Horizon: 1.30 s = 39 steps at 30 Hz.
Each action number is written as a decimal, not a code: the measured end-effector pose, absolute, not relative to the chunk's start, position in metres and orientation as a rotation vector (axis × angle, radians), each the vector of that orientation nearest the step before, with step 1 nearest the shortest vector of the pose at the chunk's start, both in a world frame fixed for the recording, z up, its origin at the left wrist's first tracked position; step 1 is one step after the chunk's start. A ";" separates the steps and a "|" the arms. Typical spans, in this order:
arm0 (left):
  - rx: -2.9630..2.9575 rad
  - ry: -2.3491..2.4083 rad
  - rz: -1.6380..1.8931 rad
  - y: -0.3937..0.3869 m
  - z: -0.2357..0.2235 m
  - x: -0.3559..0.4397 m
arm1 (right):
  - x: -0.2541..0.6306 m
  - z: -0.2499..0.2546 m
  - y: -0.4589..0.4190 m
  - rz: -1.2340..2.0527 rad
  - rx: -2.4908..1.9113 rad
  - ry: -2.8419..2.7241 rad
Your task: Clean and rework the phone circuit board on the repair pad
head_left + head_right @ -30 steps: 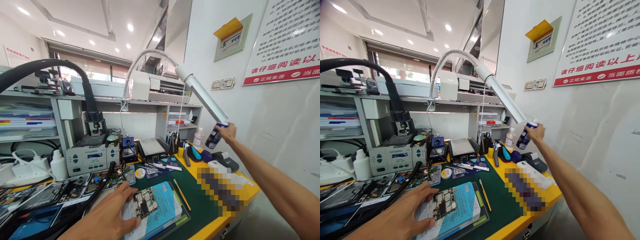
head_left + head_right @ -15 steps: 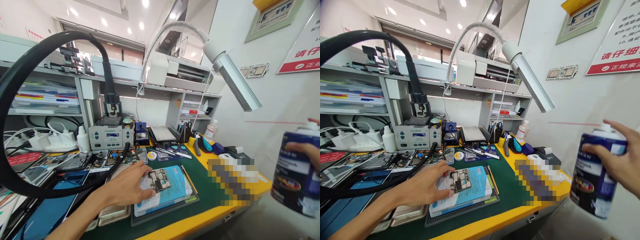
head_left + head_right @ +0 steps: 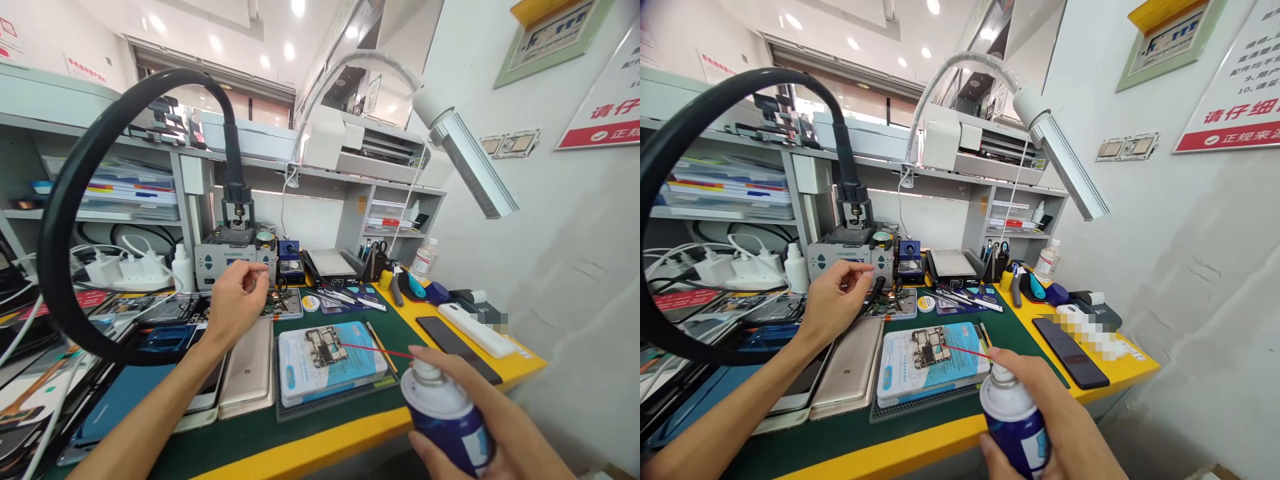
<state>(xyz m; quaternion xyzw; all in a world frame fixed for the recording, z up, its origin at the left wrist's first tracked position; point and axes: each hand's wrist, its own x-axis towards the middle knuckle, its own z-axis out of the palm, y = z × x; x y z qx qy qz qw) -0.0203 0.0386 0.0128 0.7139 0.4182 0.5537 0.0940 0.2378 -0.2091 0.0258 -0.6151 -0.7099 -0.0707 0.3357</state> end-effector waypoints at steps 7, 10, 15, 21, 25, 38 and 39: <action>2.101 1.254 1.901 0.049 0.013 -0.029 | 0.208 0.039 -0.196 -0.133 -1.622 -1.900; 2.104 1.241 1.986 0.053 0.012 -0.030 | 0.203 0.040 -0.195 -0.045 -1.662 -1.907; 2.117 1.207 2.074 0.056 0.012 -0.033 | 0.200 0.041 -0.193 -0.054 -1.704 -1.953; 2.143 1.175 2.130 0.056 0.013 -0.034 | 0.202 0.039 -0.190 -0.095 -1.679 -1.969; 2.150 1.165 2.151 0.055 0.014 -0.034 | 0.202 0.038 -0.189 -0.099 -1.663 -1.973; 2.178 1.148 2.147 0.051 0.017 -0.034 | 0.203 0.039 -0.189 -0.119 -1.666 -1.985; 2.180 1.148 2.147 0.051 0.017 -0.034 | 0.203 0.039 -0.189 -0.118 -1.673 -1.989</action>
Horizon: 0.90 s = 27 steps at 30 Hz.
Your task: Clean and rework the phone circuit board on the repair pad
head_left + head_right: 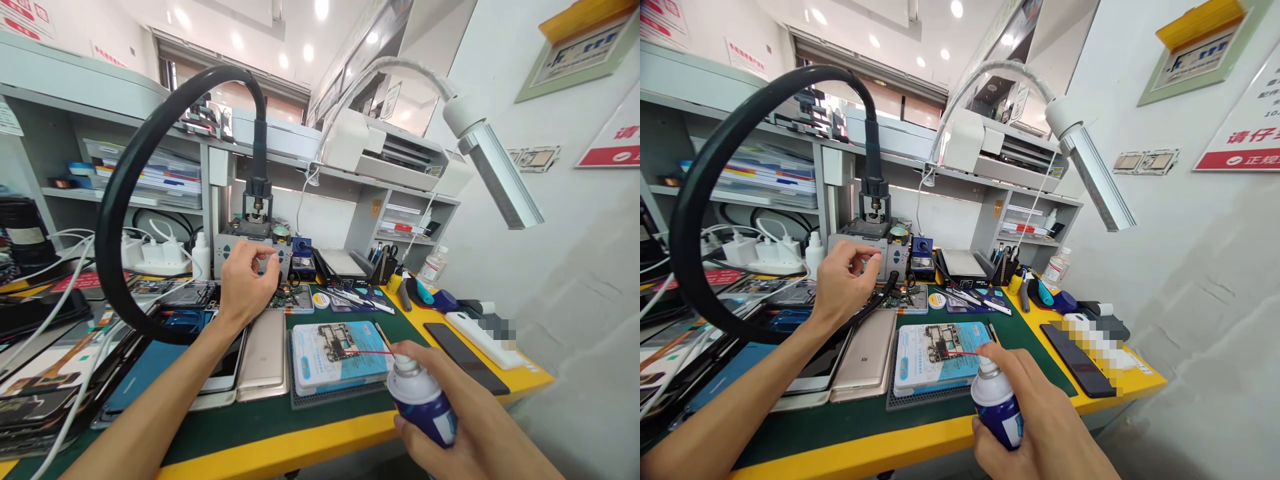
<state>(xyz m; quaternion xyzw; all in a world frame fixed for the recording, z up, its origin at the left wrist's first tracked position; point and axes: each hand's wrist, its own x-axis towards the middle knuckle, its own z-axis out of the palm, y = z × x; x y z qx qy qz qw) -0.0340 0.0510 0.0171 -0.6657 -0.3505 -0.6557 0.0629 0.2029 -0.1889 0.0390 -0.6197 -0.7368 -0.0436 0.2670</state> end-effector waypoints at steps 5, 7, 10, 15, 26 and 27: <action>-2.013 -1.062 -1.980 0.050 0.017 -0.035 | 0.203 0.040 -0.191 -0.071 -1.726 -2.001; -2.015 -1.064 -1.979 0.050 0.018 -0.035 | 0.203 0.040 -0.192 -0.052 -1.745 -1.991; -2.015 -1.067 -1.980 0.050 0.018 -0.035 | 0.202 0.040 -0.192 -0.041 -1.752 -1.975; -2.014 -1.078 -1.979 0.050 0.019 -0.036 | 0.201 0.040 -0.190 -0.033 -1.754 -1.962; -2.021 -1.100 -1.978 0.050 0.019 -0.036 | 0.197 0.043 -0.187 -0.022 -1.754 -1.920; -2.019 -1.098 -1.980 0.050 0.019 -0.036 | 0.197 0.043 -0.186 -0.029 -1.751 -1.914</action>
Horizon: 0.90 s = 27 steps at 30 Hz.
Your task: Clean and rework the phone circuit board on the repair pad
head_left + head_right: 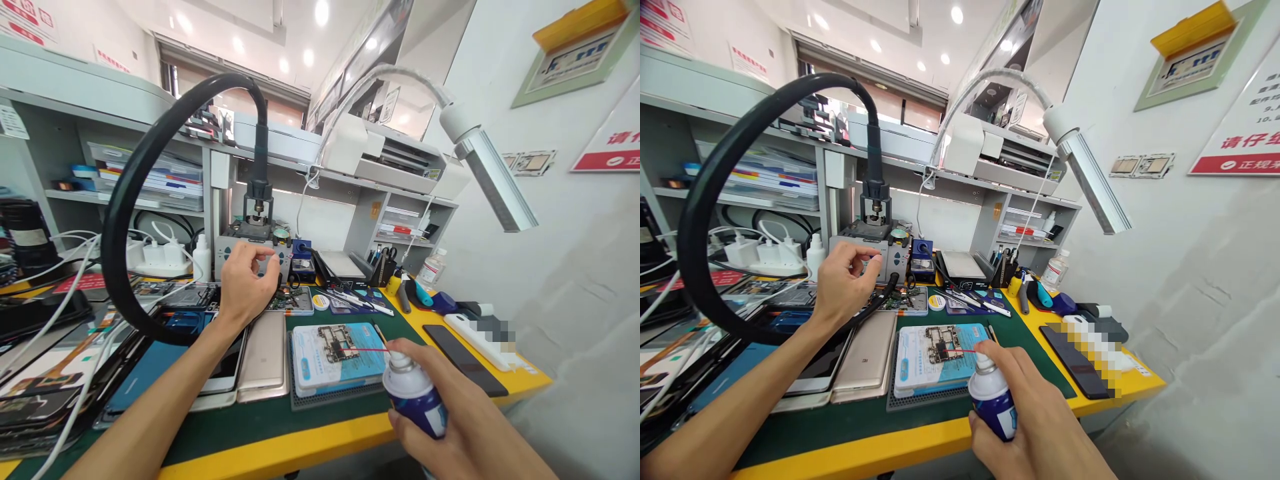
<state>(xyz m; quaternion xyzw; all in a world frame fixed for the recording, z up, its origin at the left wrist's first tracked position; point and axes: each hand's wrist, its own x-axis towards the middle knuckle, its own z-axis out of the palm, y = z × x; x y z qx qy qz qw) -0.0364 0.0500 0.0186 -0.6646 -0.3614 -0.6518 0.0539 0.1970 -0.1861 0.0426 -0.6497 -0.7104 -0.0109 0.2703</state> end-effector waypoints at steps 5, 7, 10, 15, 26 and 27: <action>-2.026 -1.089 -1.980 0.051 0.018 -0.036 | 0.196 0.041 -0.180 0.007 -1.778 -1.887; -2.028 -1.092 -1.981 0.051 0.018 -0.035 | 0.195 0.040 -0.178 0.017 -1.805 -1.875; -2.035 -1.096 -1.976 0.050 0.018 -0.035 | 0.193 0.040 -0.175 0.017 -1.810 -1.869; -2.044 -1.109 -1.974 0.050 0.019 -0.036 | 0.190 0.044 -0.172 0.056 -1.851 -1.864; -2.039 -1.122 -1.972 0.050 0.019 -0.036 | 0.191 0.049 -0.177 0.050 -1.830 -1.874; -2.039 -1.121 -1.972 0.050 0.019 -0.036 | 0.191 0.048 -0.177 0.042 -1.830 -1.868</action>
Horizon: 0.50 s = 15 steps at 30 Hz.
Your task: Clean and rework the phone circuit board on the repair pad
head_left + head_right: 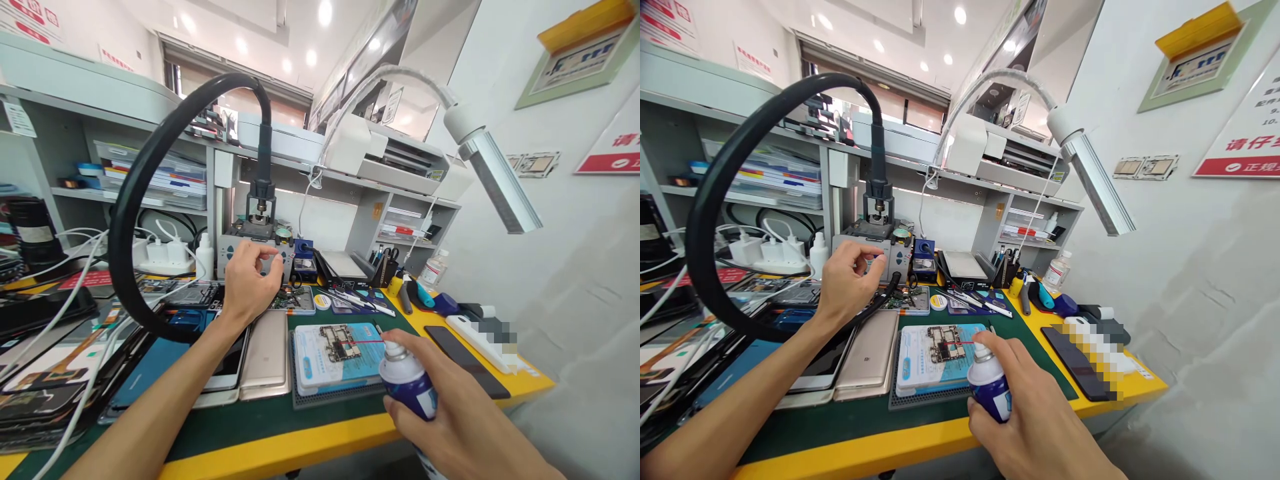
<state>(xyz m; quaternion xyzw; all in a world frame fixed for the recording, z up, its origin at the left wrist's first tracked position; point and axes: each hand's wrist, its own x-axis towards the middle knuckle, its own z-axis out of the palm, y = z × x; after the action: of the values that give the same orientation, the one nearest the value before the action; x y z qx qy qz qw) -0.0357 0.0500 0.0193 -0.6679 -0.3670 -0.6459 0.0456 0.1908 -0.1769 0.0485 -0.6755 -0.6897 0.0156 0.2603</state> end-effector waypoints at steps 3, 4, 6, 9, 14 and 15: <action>-2.044 -1.118 -1.970 0.050 0.019 -0.035 | 0.189 0.049 -0.177 0.026 -1.839 -1.863; -2.046 -1.119 -1.969 0.050 0.018 -0.035 | 0.189 0.049 -0.177 0.030 -1.839 -1.869; -2.050 -1.122 -1.967 0.051 0.018 -0.035 | 0.190 0.049 -0.177 0.036 -1.834 -1.876; -2.056 -1.128 -1.963 0.051 0.018 -0.036 | 0.193 0.050 -0.175 0.028 -1.850 -1.878; -2.064 -1.144 -1.957 0.051 0.018 -0.035 | 0.198 0.052 -0.174 -0.005 -1.896 -1.917; -2.065 -1.147 -1.956 0.050 0.018 -0.035 | 0.198 0.052 -0.174 -0.008 -1.903 -1.921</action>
<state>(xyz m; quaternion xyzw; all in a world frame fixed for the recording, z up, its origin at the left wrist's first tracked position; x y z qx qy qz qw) -0.0350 0.0505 0.0180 -0.6729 -0.3736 -0.6374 0.0374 0.1985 -0.1742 0.0517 -0.6870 -0.6935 -0.0029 0.2167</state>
